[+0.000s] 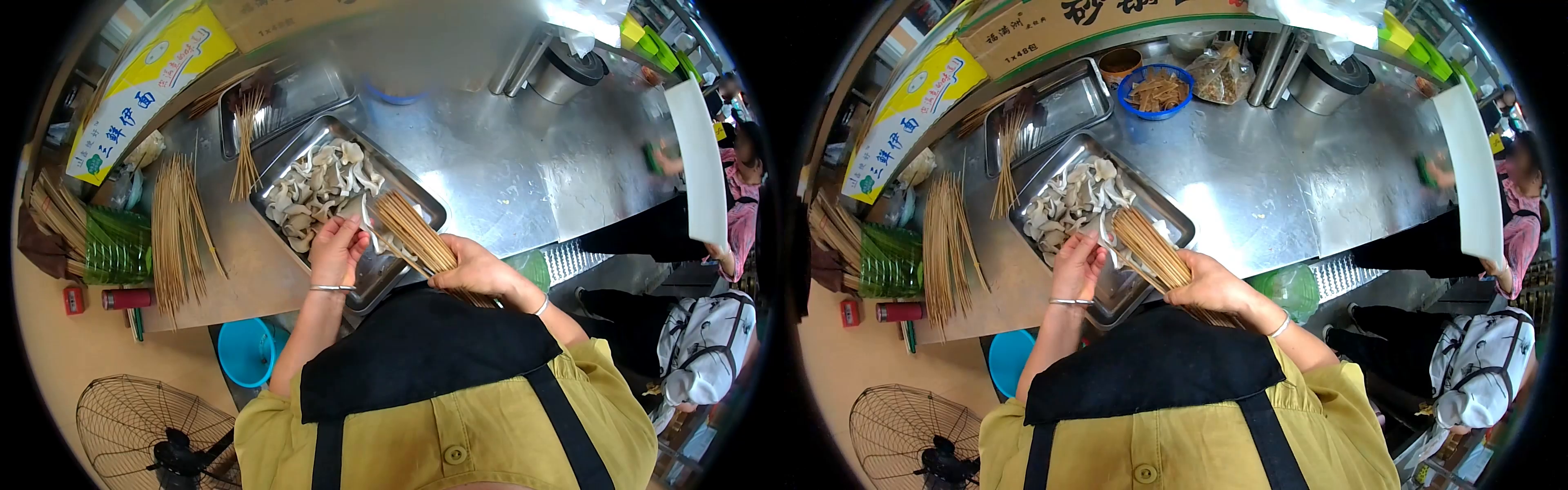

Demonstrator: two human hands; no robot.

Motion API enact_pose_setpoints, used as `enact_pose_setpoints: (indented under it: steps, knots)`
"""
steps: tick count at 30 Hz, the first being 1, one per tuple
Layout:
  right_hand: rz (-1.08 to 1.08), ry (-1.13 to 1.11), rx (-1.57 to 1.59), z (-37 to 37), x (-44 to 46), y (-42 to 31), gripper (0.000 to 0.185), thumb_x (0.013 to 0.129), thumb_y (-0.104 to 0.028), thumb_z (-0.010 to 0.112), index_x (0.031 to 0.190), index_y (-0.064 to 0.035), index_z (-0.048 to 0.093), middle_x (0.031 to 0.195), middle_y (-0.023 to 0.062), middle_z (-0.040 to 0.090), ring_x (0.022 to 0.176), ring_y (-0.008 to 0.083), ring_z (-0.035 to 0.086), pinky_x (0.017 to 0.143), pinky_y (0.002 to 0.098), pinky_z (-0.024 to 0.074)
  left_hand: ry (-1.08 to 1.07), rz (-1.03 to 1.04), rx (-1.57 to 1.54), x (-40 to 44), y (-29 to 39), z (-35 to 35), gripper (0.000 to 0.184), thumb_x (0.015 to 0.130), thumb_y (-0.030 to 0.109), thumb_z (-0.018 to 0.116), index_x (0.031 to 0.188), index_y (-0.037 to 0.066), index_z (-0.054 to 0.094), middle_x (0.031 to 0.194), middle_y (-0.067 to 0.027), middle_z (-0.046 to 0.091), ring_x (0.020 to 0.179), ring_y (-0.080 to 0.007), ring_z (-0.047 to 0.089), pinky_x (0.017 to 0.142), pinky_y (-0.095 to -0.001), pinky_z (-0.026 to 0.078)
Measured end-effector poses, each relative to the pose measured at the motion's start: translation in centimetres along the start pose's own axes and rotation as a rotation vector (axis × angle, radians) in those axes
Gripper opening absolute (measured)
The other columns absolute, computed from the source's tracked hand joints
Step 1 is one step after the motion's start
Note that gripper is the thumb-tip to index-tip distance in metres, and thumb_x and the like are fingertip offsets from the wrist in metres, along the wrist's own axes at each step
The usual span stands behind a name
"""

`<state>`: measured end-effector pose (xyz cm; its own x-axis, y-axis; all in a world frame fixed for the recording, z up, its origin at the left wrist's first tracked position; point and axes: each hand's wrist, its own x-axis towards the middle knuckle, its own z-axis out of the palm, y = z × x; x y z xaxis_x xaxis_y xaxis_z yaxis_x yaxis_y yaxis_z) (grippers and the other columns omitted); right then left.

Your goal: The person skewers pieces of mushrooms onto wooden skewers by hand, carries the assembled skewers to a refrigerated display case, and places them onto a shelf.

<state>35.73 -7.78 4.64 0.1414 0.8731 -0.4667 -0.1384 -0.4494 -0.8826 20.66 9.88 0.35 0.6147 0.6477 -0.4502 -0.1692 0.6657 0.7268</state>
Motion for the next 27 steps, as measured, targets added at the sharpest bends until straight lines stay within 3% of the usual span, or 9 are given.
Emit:
enact_pose_setpoints:
  steps: [2,7,9,15,27]
  knots:
    - [-0.036,0.032,-0.037,-0.1,0.4,0.9,0.050,0.069,-0.002,0.070,0.113,0.0039,0.048,0.091,0.0044,0.058,0.082,0.0109,0.055,0.074,0.0239,0.0467,0.056,0.013,0.022,-0.3,-0.7,0.2,0.016,0.084,0.014,0.063,0.086,0.003,0.051,0.073,-0.0056,0.059,0.060,-0.0090,0.058,0.053,-0.0181,0.051]
    - [-0.035,0.043,-0.028,-0.1,0.4,1.6,0.049,0.069,-0.002,0.069,0.112,0.0037,0.048,0.090,0.0042,0.058,0.082,0.0111,0.055,0.075,0.0236,0.0462,0.134,0.114,0.070,-1.2,-0.7,1.6,0.028,0.084,0.014,0.063,0.103,0.001,0.046,0.074,-0.0051,0.058,0.059,-0.0101,0.058,0.050,-0.0184,0.050]
    - [-0.052,0.059,-0.039,0.0,0.3,1.6,0.049,0.069,-0.002,0.069,0.112,0.0036,0.048,0.090,0.0043,0.058,0.083,0.0112,0.055,0.075,0.0239,0.0460,0.127,0.254,0.210,-1.9,-0.4,1.9,0.028,0.085,0.015,0.062,0.107,0.003,0.049,0.076,-0.0065,0.060,0.058,-0.0093,0.057,0.049,-0.0174,0.048]
    - [-0.062,0.101,-0.138,0.6,-0.4,0.2,0.047,0.070,-0.006,0.069,0.111,0.0040,0.049,0.091,0.0057,0.058,0.084,0.0120,0.054,0.076,0.0254,0.0452,0.104,0.177,0.188,-1.5,-0.8,1.8,0.022,0.087,0.015,0.060,0.103,0.004,0.053,0.083,-0.0086,0.064,0.056,-0.0069,0.055,0.048,-0.0162,0.046]
    - [-0.026,0.169,-0.196,0.5,-0.5,-0.7,0.046,0.067,-0.007,0.068,0.108,0.0041,0.050,0.086,0.0085,0.058,0.079,0.0139,0.055,0.071,0.0273,0.0461,0.076,0.036,0.189,-1.9,-3.1,3.2,0.021,0.086,0.014,0.061,0.101,0.002,0.052,0.079,-0.0076,0.063,0.055,-0.0074,0.055,0.047,-0.0170,0.046]
